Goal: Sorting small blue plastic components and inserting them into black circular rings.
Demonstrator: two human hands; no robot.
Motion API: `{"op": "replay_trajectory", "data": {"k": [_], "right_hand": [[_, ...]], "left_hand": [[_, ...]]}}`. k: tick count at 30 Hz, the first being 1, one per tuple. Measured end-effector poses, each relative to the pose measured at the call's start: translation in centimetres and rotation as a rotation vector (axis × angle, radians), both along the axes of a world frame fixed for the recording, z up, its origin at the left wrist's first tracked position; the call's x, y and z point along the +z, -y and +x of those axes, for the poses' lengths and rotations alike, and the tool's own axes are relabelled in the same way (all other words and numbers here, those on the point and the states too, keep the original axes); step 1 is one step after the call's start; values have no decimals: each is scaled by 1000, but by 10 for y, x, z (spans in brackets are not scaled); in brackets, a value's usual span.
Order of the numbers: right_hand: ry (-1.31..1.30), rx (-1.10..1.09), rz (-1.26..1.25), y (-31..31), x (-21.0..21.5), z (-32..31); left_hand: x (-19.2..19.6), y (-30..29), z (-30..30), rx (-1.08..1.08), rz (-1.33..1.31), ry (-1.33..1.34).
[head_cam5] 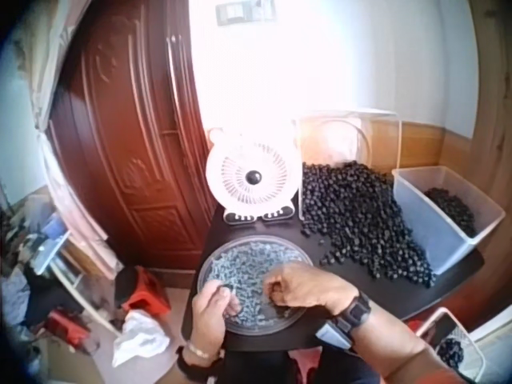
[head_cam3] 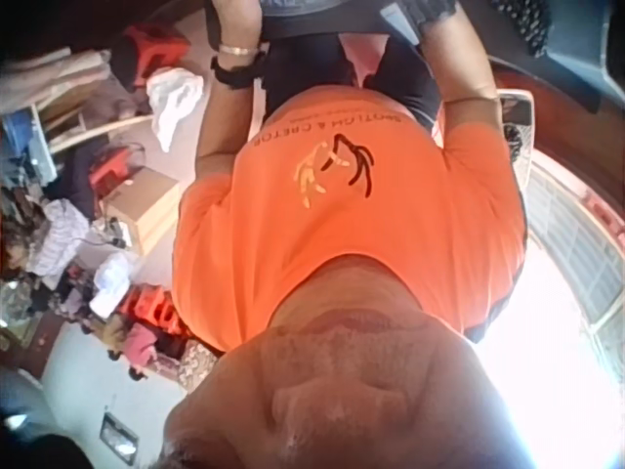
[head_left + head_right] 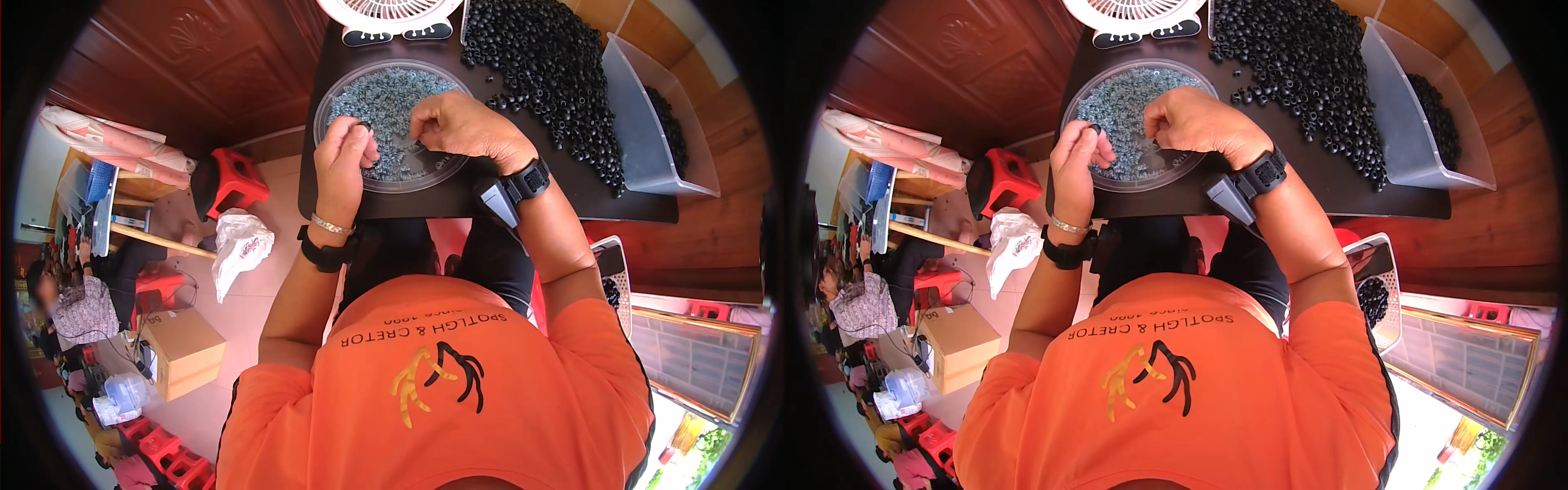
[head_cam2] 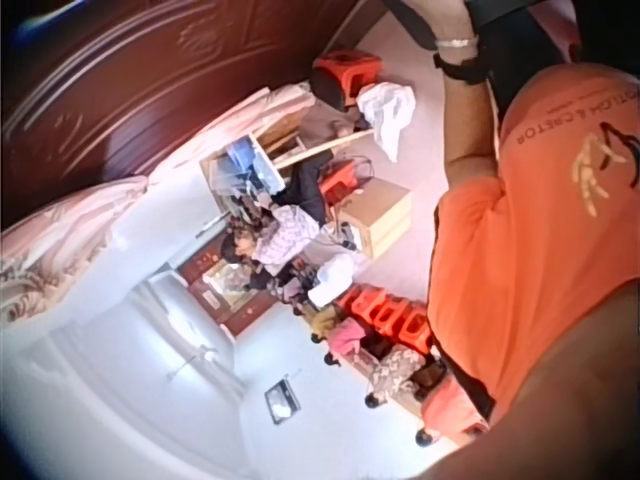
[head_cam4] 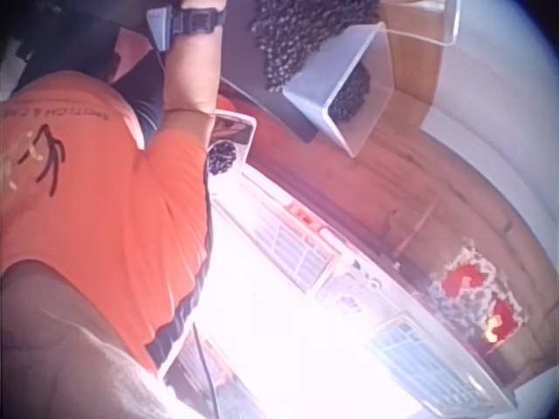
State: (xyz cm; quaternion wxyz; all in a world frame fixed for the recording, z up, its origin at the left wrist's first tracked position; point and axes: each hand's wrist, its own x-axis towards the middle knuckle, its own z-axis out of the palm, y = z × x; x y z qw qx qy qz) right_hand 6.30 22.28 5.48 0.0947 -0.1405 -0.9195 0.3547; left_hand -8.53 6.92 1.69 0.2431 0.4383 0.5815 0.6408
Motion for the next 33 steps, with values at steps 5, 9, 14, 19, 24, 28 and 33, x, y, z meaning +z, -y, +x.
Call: {"op": "replay_trajectory", "data": {"k": [5,9,14,19,24,28,33], "right_hand": [[-254,-9,84,-2,-12,-10],[-274,84,250,6,-18,-14],[-229,75,310,16,-23,-18],[-452,-96,209,15,-20,-20],[-531,-123,-448,13,-6,-15],[-572,-27,-622,21,-7,-16],[-518,-1,-690,25,-7,-16]], "left_hand": [[-1,4,2,-43,63,243],[-3,6,2,-56,120,361],[-1,10,4,-85,143,406],[-1,12,9,-128,154,467],[4,7,26,-283,81,622],[1,-2,32,-347,81,755],[4,-6,34,-401,117,777]]}}
